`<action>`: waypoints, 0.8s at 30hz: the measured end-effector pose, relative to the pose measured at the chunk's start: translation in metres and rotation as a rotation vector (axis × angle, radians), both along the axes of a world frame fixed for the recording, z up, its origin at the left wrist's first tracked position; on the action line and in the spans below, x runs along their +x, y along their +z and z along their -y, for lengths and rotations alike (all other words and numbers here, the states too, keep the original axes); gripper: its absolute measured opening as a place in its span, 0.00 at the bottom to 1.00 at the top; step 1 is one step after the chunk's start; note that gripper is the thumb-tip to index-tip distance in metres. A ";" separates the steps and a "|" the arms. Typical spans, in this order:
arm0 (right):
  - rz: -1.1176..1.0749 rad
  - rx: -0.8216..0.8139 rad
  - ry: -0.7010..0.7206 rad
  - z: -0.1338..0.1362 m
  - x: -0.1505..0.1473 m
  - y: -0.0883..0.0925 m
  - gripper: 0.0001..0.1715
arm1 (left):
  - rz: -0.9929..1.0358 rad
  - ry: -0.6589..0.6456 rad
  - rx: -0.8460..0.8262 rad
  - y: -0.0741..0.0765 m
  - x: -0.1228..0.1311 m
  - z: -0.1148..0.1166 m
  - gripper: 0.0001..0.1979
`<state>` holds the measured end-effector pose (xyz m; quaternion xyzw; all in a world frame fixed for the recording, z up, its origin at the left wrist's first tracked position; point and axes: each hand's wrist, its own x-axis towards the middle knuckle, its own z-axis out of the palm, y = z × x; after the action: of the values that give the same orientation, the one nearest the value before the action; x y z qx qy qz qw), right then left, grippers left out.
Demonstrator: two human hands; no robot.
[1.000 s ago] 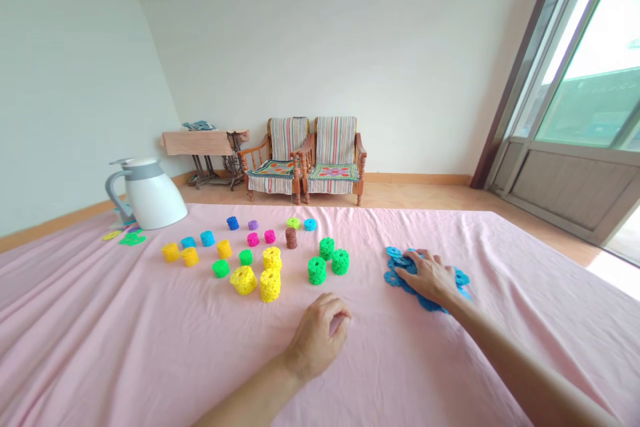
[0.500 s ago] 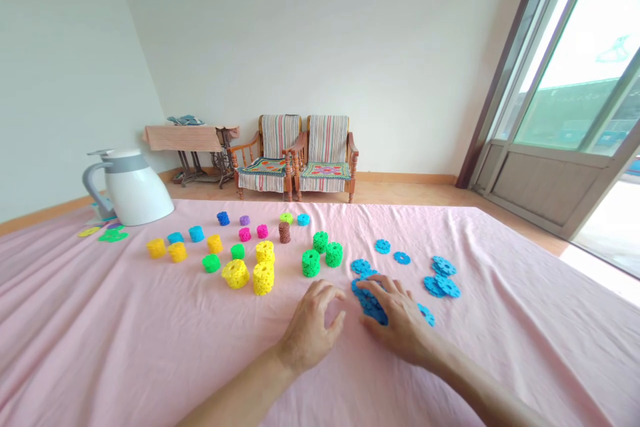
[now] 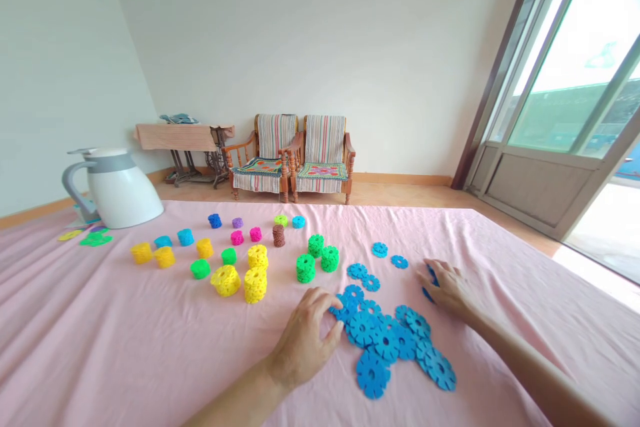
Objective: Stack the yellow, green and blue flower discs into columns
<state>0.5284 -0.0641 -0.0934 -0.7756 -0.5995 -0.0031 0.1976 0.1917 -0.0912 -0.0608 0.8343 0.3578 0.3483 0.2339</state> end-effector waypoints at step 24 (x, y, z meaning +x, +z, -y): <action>-0.110 0.086 0.367 -0.060 -0.079 0.007 0.29 | -0.039 0.027 -0.039 -0.002 -0.003 -0.003 0.16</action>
<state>0.4496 -0.0043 -0.0859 -0.6430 -0.7185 0.0500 0.2602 0.1891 -0.0884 -0.0625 0.8313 0.3802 0.3281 0.2381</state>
